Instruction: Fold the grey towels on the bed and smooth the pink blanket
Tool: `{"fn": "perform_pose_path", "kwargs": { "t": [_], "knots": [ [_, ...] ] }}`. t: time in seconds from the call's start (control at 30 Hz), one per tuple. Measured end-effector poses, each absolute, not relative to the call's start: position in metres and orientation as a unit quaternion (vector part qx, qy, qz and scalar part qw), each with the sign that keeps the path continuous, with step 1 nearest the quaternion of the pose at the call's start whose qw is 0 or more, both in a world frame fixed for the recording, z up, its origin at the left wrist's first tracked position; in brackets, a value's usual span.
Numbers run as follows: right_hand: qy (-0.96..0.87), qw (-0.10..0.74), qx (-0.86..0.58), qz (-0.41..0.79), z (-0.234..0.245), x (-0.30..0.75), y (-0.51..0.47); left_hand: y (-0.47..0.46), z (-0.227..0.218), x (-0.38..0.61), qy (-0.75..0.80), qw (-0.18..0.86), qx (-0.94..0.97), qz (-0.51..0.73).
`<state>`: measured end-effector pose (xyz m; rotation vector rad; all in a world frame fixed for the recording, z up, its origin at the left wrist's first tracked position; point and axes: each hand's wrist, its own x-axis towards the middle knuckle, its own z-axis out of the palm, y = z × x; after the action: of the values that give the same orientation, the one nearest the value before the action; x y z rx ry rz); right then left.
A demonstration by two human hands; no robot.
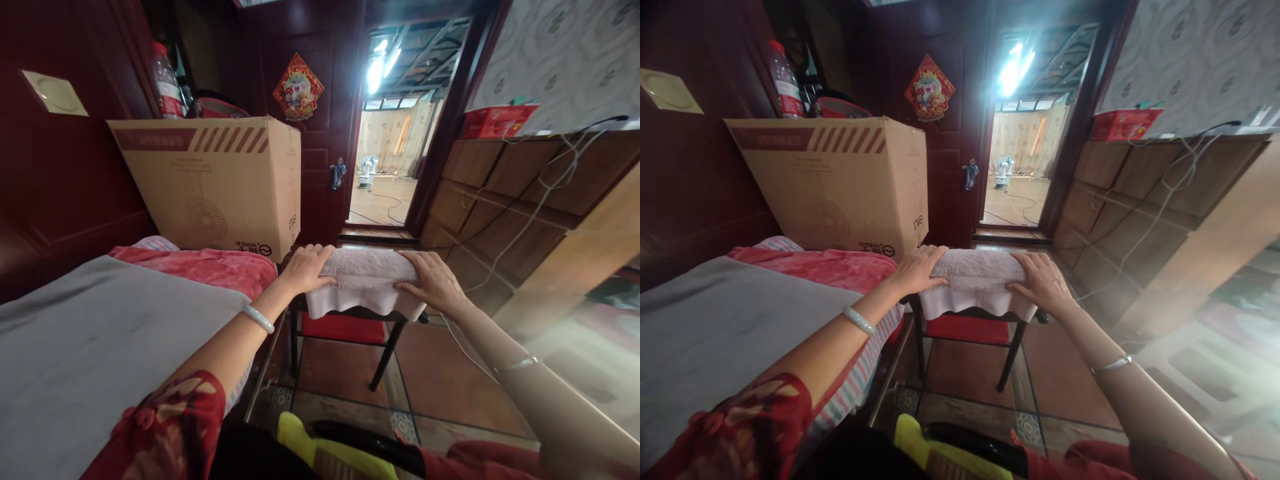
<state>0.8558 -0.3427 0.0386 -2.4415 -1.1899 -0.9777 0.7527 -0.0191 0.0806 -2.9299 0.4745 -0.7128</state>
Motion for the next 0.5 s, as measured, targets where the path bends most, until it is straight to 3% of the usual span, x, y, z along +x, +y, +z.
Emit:
{"fn": "perform_pose_path", "kwargs": {
  "t": [0.33, 0.5],
  "knots": [
    [-0.393, 0.072, -0.858, -0.323, 0.045, 0.836, -0.344, 0.033, 0.049, 0.659, 0.118, -0.029, -0.971, -0.206],
    [-0.415, 0.148, -0.817, -0.372, 0.031, 0.828, -0.329, 0.078, 0.012, 0.548, -0.006, -0.075, -0.987, -0.139]
  ]
}}
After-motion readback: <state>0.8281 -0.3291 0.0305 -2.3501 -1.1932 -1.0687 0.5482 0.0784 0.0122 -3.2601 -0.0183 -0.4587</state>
